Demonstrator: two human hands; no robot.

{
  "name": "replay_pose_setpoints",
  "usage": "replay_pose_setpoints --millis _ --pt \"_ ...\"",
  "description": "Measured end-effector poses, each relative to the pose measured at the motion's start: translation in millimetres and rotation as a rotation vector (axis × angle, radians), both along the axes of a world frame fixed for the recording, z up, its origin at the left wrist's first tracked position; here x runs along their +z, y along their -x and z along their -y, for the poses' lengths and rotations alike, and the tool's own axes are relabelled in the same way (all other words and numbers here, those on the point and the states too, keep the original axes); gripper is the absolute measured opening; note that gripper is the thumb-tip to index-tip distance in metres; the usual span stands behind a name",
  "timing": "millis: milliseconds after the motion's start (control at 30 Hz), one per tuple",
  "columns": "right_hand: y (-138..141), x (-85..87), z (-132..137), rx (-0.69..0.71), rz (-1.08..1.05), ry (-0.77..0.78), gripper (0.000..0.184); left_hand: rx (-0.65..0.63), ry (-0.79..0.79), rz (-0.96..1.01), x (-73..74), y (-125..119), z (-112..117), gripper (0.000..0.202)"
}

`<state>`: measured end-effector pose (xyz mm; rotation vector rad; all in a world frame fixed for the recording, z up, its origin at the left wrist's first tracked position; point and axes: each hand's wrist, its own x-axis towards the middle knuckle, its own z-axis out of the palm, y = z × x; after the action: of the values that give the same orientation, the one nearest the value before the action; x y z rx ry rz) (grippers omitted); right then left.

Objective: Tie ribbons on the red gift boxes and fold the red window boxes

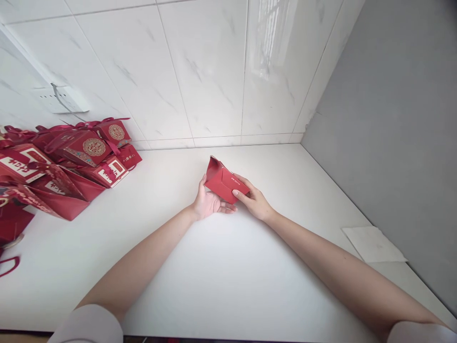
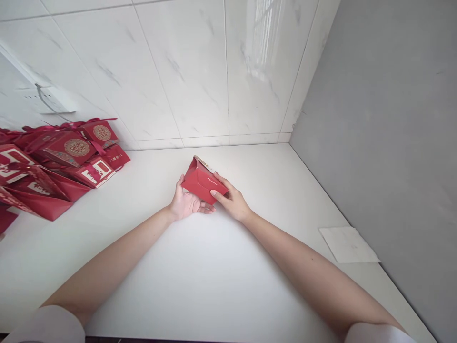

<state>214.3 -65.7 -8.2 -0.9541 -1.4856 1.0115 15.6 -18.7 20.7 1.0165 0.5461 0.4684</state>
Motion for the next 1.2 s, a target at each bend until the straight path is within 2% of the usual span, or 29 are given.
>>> replay_pose_setpoints --millis 133,267,367,467,600,733,900,967,1067,1133,1200 --pt "-2.6 0.8 4.0 -0.007 0.041 -0.022 0.072 0.146 0.001 0.005 -2.1 -2.8 -0.7 0.086" --pt "-4.6 5.3 9.3 -0.069 0.084 -0.086 0.057 0.353 -0.187 -0.13 -4.5 -4.1 0.5 0.058" --pt "-3.9 6.7 12.0 -0.138 0.149 -0.141 0.059 0.523 -0.406 -0.212 -9.0 -4.1 1.1 0.057" --pt "-2.6 4.8 13.1 -0.162 0.217 -0.219 0.07 0.664 -0.55 -0.222 -16.4 -4.0 -1.5 0.068" --pt "-1.0 0.0 12.6 -0.17 0.246 -0.267 0.084 0.645 -0.623 -0.002 -22.1 -2.9 -3.4 0.083" --pt "0.8 -0.1 12.8 -0.154 0.187 -0.263 0.1 0.608 -0.775 0.16 -19.6 0.4 -0.6 0.092" --pt "-1.3 4.9 13.5 -0.114 0.108 -0.146 0.094 0.522 -0.859 0.174 -20.0 4.1 -1.4 0.085" --pt "-3.2 5.4 12.1 -0.078 0.071 -0.067 0.088 0.544 -0.836 0.114 -20.5 3.3 -1.4 0.074" --pt "-4.6 5.0 9.2 -0.008 0.1 0.077 0.08 0.651 -0.711 0.002 -18.2 0.0 -0.1 0.056" --pt "-4.3 4.9 7.7 -0.003 0.173 0.125 0.08 0.668 -0.609 -0.036 -15.3 -2.3 0.3 0.058" --pt "-3.4 5.1 7.1 -0.017 0.229 0.112 0.081 0.622 -0.535 -0.028 -12.7 -3.9 -0.1 0.065"
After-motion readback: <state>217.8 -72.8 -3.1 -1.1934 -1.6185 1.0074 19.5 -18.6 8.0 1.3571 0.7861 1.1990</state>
